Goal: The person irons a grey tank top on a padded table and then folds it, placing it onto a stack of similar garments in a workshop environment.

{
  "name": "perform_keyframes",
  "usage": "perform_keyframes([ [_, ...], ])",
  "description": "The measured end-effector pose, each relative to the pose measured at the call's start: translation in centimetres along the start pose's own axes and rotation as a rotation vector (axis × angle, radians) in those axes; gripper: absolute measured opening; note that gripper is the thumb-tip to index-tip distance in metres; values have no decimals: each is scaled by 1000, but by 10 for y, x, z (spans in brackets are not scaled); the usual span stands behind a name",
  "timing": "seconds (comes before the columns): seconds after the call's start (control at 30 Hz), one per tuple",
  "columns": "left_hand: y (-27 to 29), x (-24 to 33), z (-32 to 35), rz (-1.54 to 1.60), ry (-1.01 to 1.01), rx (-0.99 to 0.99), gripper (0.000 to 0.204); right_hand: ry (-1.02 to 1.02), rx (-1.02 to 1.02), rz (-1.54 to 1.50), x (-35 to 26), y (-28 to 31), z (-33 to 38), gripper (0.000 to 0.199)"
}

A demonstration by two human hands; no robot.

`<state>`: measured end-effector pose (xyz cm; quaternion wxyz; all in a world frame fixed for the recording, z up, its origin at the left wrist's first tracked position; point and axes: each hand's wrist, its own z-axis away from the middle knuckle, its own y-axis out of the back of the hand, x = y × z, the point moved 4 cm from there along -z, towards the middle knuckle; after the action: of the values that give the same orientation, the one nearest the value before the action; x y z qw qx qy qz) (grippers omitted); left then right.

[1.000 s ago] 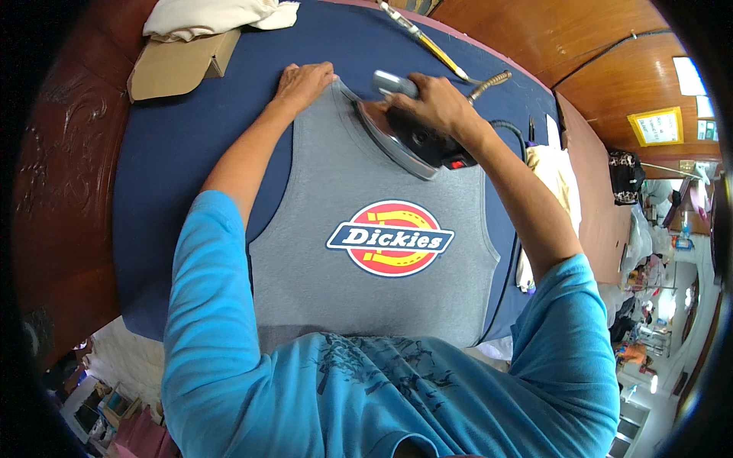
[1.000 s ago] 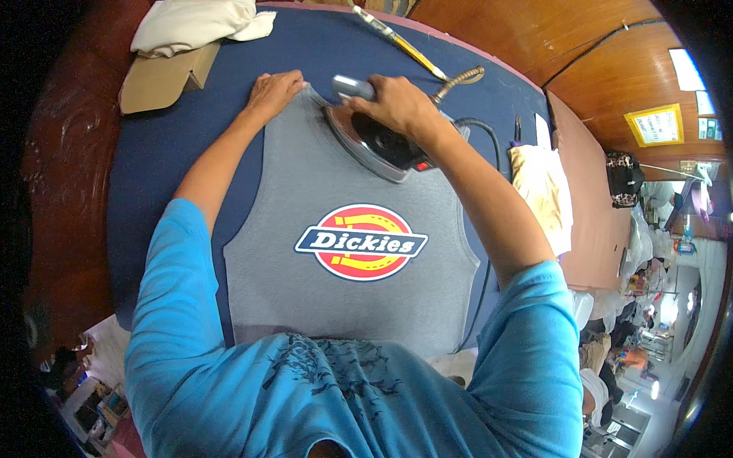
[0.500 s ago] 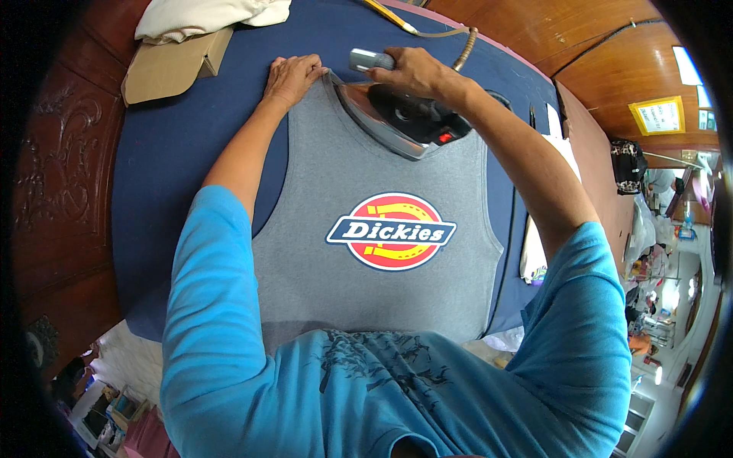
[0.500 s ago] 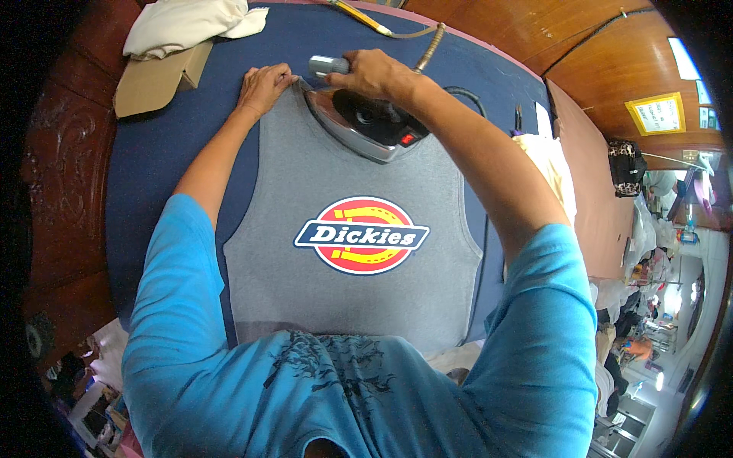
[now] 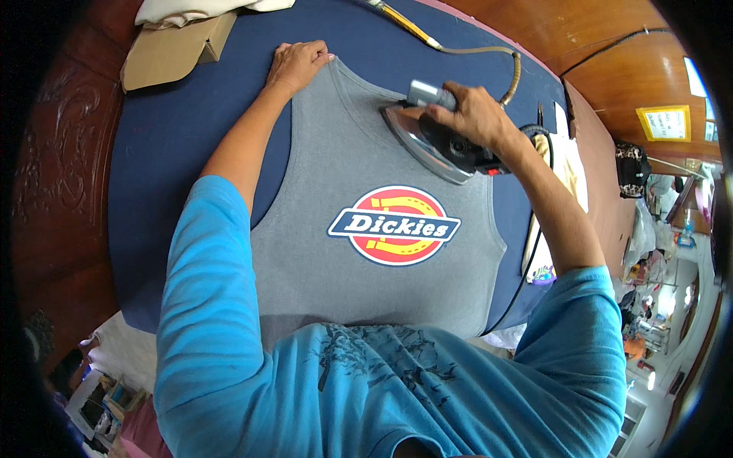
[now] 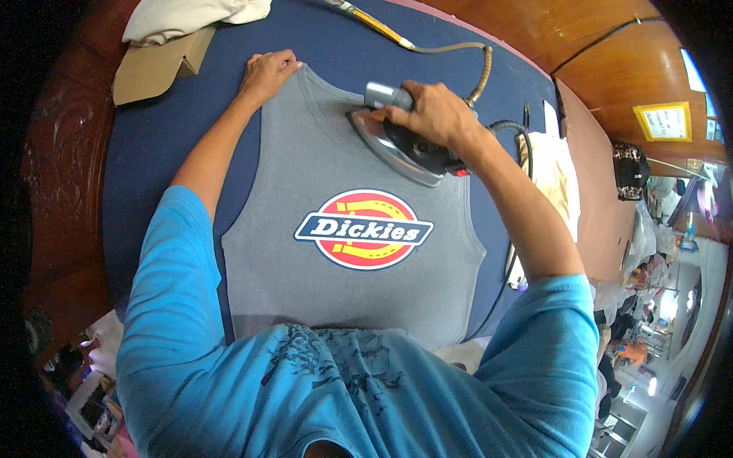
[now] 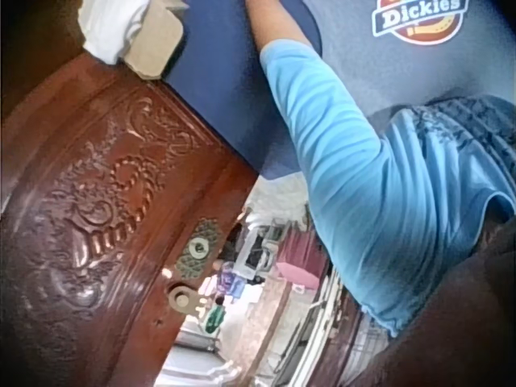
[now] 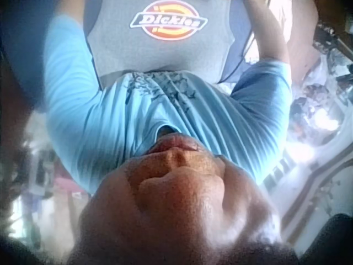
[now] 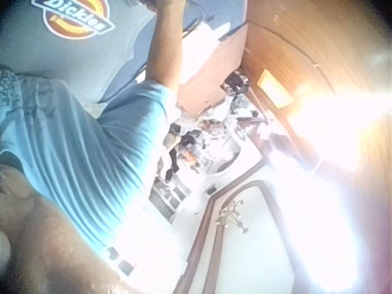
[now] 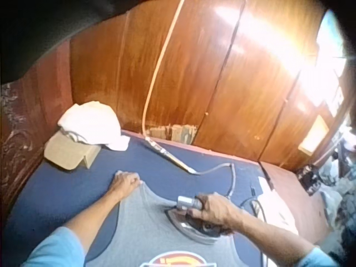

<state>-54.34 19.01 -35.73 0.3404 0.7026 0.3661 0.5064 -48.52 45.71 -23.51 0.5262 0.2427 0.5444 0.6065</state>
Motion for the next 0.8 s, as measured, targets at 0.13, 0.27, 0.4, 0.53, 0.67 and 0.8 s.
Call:
perform_keyframes([
  [0.13, -1, 1, 2, -8, 4, 6, 29, 151, 75, 95, 3, -12, -2, 48],
  [0.27, 0, 1, -1, 8, 0, -4, 28, 74, 65, -27, 2, -3, -13, 48],
  [0.4, -4, -3, 0, 9, -3, 14, 29, 248, 131, 2, -17, -3, -13, 47],
  [0.53, -2, -7, 0, 16, 15, -13, 30, 209, 194, 4, -56, -7, -35, 46],
  [0.67, -4, -6, -1, 35, 14, -31, 32, 136, 199, -22, -64, -13, -59, 47],
  [0.8, -3, -8, -3, 46, -18, -3, 31, 107, 209, -31, -61, -15, -68, 49],
])
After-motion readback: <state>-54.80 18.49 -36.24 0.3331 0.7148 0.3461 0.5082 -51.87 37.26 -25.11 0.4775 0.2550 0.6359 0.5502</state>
